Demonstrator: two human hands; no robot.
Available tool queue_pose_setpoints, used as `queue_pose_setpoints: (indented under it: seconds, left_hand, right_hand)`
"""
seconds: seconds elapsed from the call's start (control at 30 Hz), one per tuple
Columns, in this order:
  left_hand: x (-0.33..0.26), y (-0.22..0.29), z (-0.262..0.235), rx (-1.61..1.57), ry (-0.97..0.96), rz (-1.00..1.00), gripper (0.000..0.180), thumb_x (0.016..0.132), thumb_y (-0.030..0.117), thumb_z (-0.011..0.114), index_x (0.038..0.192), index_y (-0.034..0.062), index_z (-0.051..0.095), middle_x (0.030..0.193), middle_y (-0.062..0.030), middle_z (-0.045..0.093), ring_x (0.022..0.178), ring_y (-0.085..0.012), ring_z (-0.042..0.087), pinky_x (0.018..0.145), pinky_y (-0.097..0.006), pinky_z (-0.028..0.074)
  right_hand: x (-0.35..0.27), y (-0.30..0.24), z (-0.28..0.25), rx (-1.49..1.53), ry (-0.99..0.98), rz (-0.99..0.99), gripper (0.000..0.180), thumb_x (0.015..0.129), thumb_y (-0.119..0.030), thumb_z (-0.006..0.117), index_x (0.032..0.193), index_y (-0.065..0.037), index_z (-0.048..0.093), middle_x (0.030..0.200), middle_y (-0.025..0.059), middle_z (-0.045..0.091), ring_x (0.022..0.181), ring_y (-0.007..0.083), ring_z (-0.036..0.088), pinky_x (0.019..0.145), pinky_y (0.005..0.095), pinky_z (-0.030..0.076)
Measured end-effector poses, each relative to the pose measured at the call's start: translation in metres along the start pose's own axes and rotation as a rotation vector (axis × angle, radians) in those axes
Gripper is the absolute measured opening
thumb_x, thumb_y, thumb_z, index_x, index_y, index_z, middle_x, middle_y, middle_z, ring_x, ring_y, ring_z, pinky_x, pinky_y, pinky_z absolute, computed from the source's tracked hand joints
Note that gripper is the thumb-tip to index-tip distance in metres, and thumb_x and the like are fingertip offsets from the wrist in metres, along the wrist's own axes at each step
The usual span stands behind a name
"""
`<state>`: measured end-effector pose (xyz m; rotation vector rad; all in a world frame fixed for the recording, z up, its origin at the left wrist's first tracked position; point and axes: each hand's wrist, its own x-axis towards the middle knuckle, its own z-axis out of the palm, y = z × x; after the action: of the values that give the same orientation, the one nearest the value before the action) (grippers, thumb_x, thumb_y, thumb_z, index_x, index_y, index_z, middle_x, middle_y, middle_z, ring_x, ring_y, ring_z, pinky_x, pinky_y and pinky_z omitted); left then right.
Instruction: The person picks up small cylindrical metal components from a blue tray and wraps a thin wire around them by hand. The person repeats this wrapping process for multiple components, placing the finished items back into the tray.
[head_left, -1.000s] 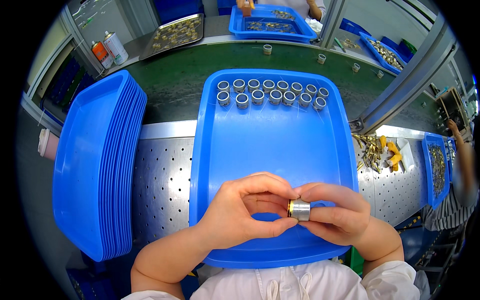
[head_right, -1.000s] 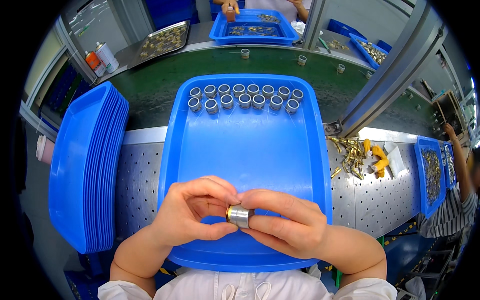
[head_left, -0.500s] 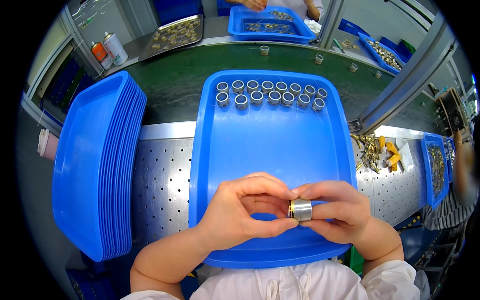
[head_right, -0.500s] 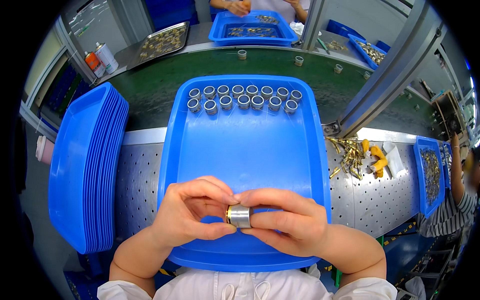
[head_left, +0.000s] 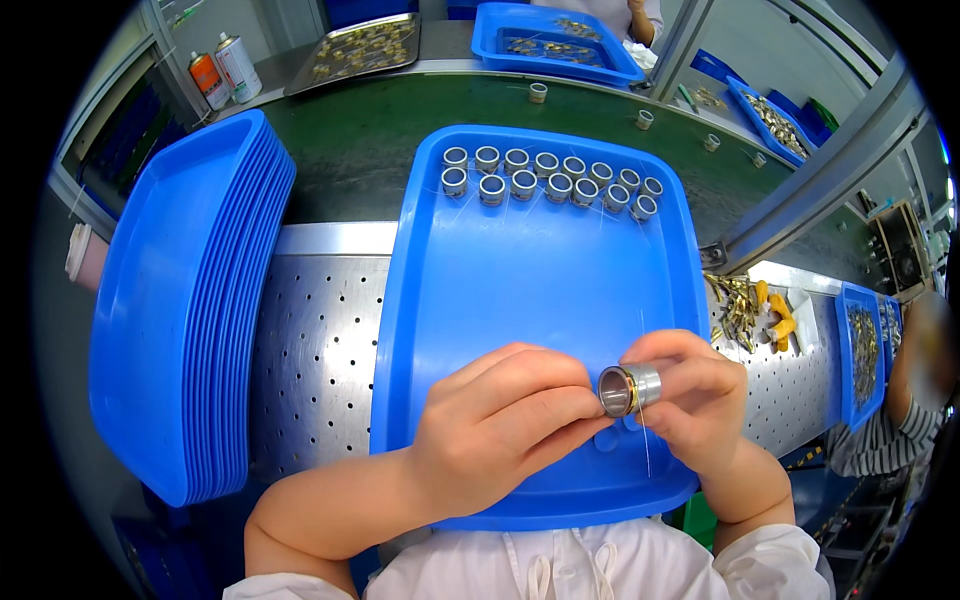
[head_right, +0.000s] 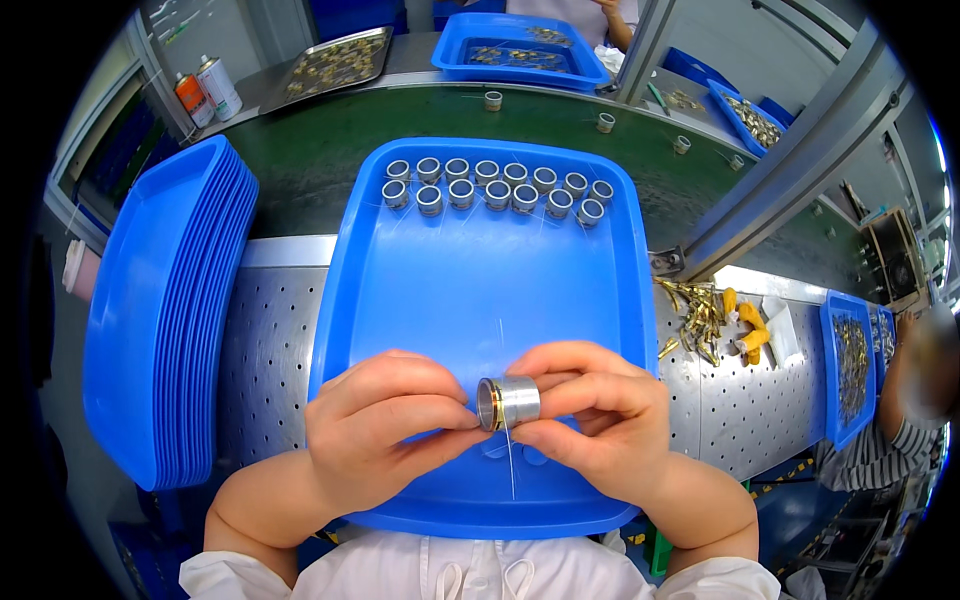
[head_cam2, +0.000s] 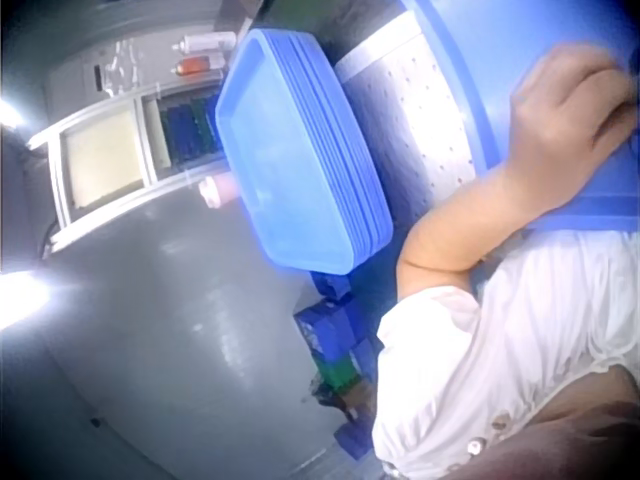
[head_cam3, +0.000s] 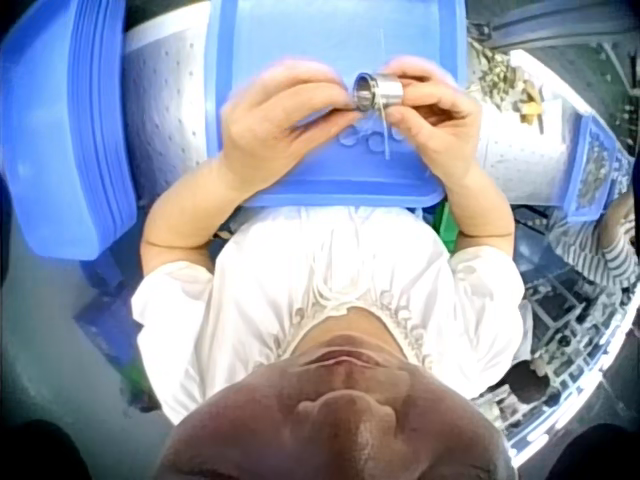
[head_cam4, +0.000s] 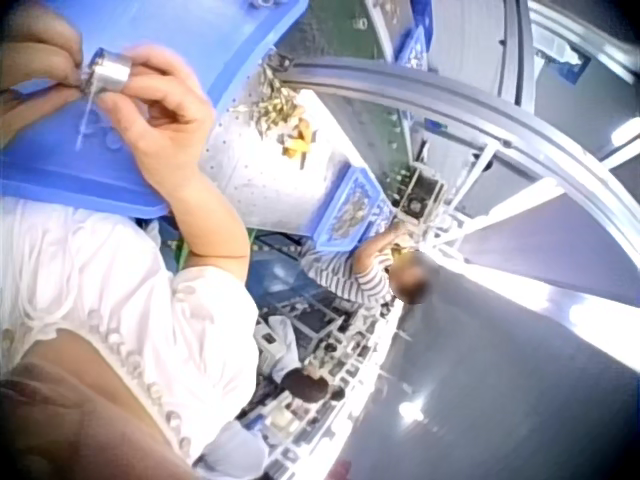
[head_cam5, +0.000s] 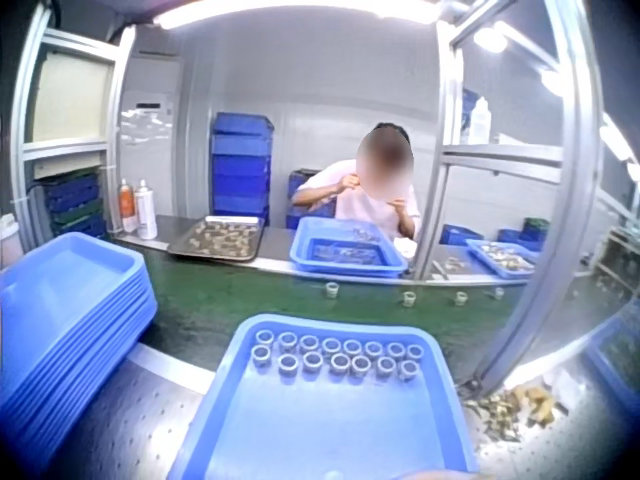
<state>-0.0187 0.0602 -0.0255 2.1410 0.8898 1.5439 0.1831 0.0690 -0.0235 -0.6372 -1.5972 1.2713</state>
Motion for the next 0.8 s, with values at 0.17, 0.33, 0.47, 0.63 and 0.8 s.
queue_pose_setpoints:
  seconds: [0.17, 0.33, 0.47, 0.63, 0.8]
  left_hand:
    - [0.0003, 0.0003, -0.0008, 0.022, 0.012, 0.017, 0.023, 0.058, 0.005, 0.081, 0.076, 0.0058, 0.066, 0.080, -0.0065, 0.062, 0.067, -0.0203, 0.062, 0.056, -0.028, 0.051]
    - [0.0015, 0.0019, -0.0026, 0.049, -0.008, 0.026, 0.022, 0.059, 0.004, 0.080, 0.076, 0.0057, 0.066, 0.079, -0.0064, 0.062, 0.067, -0.0202, 0.062, 0.056, -0.027, 0.051]
    - [0.0024, 0.0025, -0.0036, 0.031, -0.044, -0.018, 0.021, 0.060, 0.003, 0.080, 0.076, 0.0059, 0.066, 0.077, -0.0058, 0.063, 0.066, -0.0190, 0.062, 0.056, -0.027, 0.051]
    - [0.0028, -0.0010, -0.0067, -0.054, -0.124, -0.100, 0.021, 0.060, 0.001, 0.078, 0.076, 0.0048, 0.066, 0.078, -0.0066, 0.063, 0.067, -0.0186, 0.063, 0.057, -0.026, 0.051]
    - [0.0048, -0.0009, -0.0050, -0.118, -0.101, -0.145, 0.023, 0.059, -0.003, 0.076, 0.078, 0.0035, 0.065, 0.078, -0.0083, 0.064, 0.067, -0.0192, 0.064, 0.056, -0.026, 0.051]
  right_hand:
    - [-0.0018, -0.0015, 0.0007, -0.157, 0.001, -0.049, 0.022, 0.067, 0.011, 0.073, 0.085, 0.003, 0.065, 0.109, 0.0191, 0.057, 0.093, 0.0233, 0.063, 0.081, 0.0303, 0.053]
    - [-0.0009, -0.0050, 0.0031, -0.243, 0.024, -0.075, 0.022, 0.064, 0.008, 0.076, 0.083, 0.001, 0.066, 0.102, 0.0172, 0.060, 0.089, 0.0219, 0.063, 0.077, 0.0294, 0.052]
    - [-0.0016, -0.0039, 0.0019, -0.246, 0.023, -0.057, 0.021, 0.064, 0.006, 0.077, 0.083, 0.001, 0.067, 0.098, 0.0158, 0.061, 0.087, 0.0206, 0.062, 0.074, 0.0284, 0.051]
    - [0.0004, -0.0006, -0.0005, -0.227, 0.002, -0.022, 0.019, 0.065, 0.004, 0.077, 0.081, 0.001, 0.067, 0.096, 0.0144, 0.062, 0.086, 0.0192, 0.061, 0.073, 0.0272, 0.050]
    - [-0.0008, -0.0026, 0.0008, -0.233, 0.018, 0.018, 0.018, 0.065, 0.003, 0.077, 0.080, 0.000, 0.068, 0.095, 0.0135, 0.062, 0.086, 0.0189, 0.061, 0.073, 0.0271, 0.049]
